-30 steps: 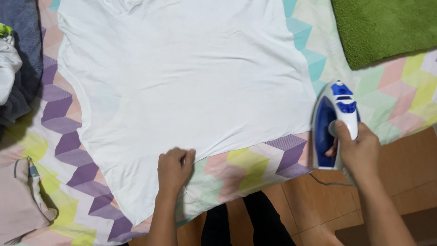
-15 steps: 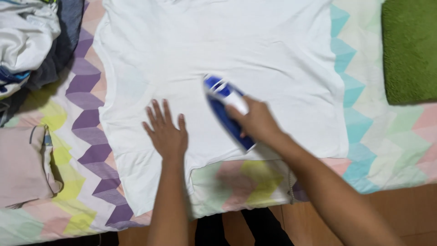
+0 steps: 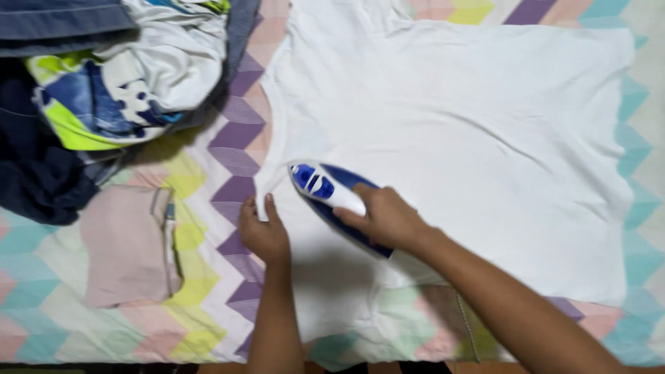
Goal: Iron and fold a white t-shirt on a bed.
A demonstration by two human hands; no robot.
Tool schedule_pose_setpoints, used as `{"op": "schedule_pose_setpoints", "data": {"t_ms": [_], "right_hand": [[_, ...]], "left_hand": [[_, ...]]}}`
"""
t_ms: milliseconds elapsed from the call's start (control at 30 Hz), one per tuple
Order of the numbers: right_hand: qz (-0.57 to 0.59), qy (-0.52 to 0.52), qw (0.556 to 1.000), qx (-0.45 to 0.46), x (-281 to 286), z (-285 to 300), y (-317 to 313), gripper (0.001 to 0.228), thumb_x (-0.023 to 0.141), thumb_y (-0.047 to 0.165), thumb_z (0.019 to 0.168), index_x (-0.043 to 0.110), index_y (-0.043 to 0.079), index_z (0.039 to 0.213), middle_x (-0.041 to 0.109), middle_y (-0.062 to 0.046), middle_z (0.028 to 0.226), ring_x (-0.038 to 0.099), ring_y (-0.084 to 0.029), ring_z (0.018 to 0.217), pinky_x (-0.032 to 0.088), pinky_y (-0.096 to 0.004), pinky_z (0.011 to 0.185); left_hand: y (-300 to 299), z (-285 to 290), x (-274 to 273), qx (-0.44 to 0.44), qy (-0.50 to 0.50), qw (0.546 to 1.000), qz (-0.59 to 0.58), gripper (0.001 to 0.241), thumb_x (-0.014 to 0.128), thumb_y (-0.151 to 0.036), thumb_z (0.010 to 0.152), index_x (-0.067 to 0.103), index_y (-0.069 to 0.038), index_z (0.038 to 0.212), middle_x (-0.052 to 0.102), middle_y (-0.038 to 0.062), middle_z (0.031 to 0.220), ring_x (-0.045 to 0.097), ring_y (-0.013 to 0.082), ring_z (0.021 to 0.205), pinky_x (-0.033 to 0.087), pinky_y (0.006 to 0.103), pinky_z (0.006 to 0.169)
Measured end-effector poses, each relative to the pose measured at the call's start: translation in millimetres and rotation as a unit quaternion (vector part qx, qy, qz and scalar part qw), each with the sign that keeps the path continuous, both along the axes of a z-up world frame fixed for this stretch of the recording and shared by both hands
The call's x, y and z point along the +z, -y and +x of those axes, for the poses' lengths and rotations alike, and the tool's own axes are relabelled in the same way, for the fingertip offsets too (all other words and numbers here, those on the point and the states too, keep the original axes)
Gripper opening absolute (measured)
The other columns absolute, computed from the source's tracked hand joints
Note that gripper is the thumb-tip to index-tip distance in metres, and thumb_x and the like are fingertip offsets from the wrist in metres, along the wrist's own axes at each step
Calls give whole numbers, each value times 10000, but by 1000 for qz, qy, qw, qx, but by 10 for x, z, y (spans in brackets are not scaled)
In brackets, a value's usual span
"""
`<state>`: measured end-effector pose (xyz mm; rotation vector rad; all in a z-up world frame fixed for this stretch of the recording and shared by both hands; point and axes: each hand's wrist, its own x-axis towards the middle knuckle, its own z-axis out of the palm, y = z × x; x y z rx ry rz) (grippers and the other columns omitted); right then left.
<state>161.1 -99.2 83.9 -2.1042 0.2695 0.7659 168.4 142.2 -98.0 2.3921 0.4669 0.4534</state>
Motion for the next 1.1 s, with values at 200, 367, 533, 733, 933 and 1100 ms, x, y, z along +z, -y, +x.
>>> {"op": "schedule_pose_setpoints", "data": {"t_ms": [200, 367, 533, 733, 933, 1100], "right_hand": [[-75, 88, 991, -64, -419, 1152, 250, 509, 672, 456, 952, 715, 1, 1175, 735, -111, 746, 729, -189, 544, 612, -344, 543], [-83, 63, 995, -3, 16, 1063, 72, 495, 679, 433, 943, 698, -3, 1178, 727, -157, 659, 694, -211, 494, 574, -375, 523], [-91, 9, 985, 145, 106, 882, -82, 585, 680, 481, 874, 637, 92, 1309, 729, -136, 592, 705, -191, 482, 582, -360, 563], [-94, 31, 995, 22, -74, 1446, 219, 542, 717, 449, 883, 695, 41, 1239, 718, -112, 632, 670, -209, 473, 554, -368, 487], [-91, 88, 988, -91, -8, 1266, 139, 513, 713, 441, 931, 712, -4, 1186, 722, -137, 663, 679, -196, 488, 559, -361, 484], [-79, 38, 996, 19, -47, 532, 72, 580, 696, 495, 886, 675, 67, 1276, 738, -154, 620, 711, -197, 480, 585, -354, 542]], "left_hand": [[-20, 59, -21, -3, 72, 975, -210, 273, 672, -235, 1036, 635, 34, 1065, 764, 167, 969, 755, 203, 884, 611, 310, 755], [-14, 108, 121, 37, 3, 969, -242, 270, 653, -219, 1004, 613, 41, 1064, 763, 169, 934, 736, 197, 824, 585, 300, 720], [-2, 166, 134, 62, -41, 969, -237, 302, 652, -265, 990, 627, 27, 1067, 767, 159, 913, 735, 206, 807, 577, 302, 734], [-7, 147, 76, 73, -46, 981, -174, 348, 617, -334, 1017, 636, 8, 1079, 762, 160, 975, 746, 243, 872, 587, 331, 757], [-4, 149, 86, 81, -88, 981, -155, 328, 586, -342, 1011, 653, -24, 1052, 762, 142, 924, 740, 256, 791, 583, 349, 709], [-8, 136, 18, 93, -66, 981, -157, 345, 580, -321, 1011, 588, 11, 1103, 744, 156, 884, 726, 249, 782, 568, 335, 694]]}}
